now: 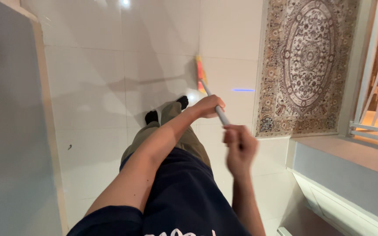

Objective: The person sweeps a tiled floor using a broom with a long handle. They move the broom back and forth across the floor, covering different areas of the room.

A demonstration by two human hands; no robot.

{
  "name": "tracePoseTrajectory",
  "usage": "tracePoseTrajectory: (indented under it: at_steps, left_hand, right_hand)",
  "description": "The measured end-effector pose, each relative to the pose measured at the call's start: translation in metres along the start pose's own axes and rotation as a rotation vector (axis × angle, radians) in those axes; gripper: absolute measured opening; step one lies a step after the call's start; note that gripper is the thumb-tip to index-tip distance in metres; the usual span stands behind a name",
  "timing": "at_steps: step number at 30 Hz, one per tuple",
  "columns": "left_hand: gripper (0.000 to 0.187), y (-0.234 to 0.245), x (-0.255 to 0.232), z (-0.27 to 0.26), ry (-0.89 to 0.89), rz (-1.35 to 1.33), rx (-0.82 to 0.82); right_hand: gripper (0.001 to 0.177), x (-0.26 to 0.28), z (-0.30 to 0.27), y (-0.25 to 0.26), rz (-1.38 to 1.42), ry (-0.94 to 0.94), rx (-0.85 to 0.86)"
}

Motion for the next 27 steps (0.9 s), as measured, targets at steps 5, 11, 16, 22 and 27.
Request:
tracePoseTrajectory:
  at_steps: [5,11,16,22,27]
  left_hand:
    - [0.018,0.011,0.005,-0.016,-0.032,0.277,0.078]
    - [0.013,0.056,0.086,-0.102,0.354,0.340,0.108]
    - [0.012,0.068,0.066,-0.110,0.295,0.399,0.062]
    - [0.015,0.046,-0.027,-0.045,0.107,0.325,0.009]
    - [0.024,0.041,-0.066,-0.005,-0.026,0.068,-0.044]
  right_hand:
    - [0.027,-0.011,0.009,0.040,0.590,0.079,-0.146]
    - [0.027,-0.072,0.004,-0.046,0.845,-0.171,-0.100]
    - [0.032,-0.103,-0.009,-0.038,0.892,-0.306,-0.162]
    - [0.031,-0.038,0.001,0.070,0.846,0.012,-0.301]
    - [0.023,0.036,0.004,0.066,0.511,0.172,-0.272]
Point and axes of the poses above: each hand's wrist, its own z-axis towards the middle knuckle, its own y-axis out of the back of the hand, x = y × z, the point moved 10 cm from there along z, towards the middle knuckle, and after that the axes turned 8 degrees about -z, right-handed, at the moved point
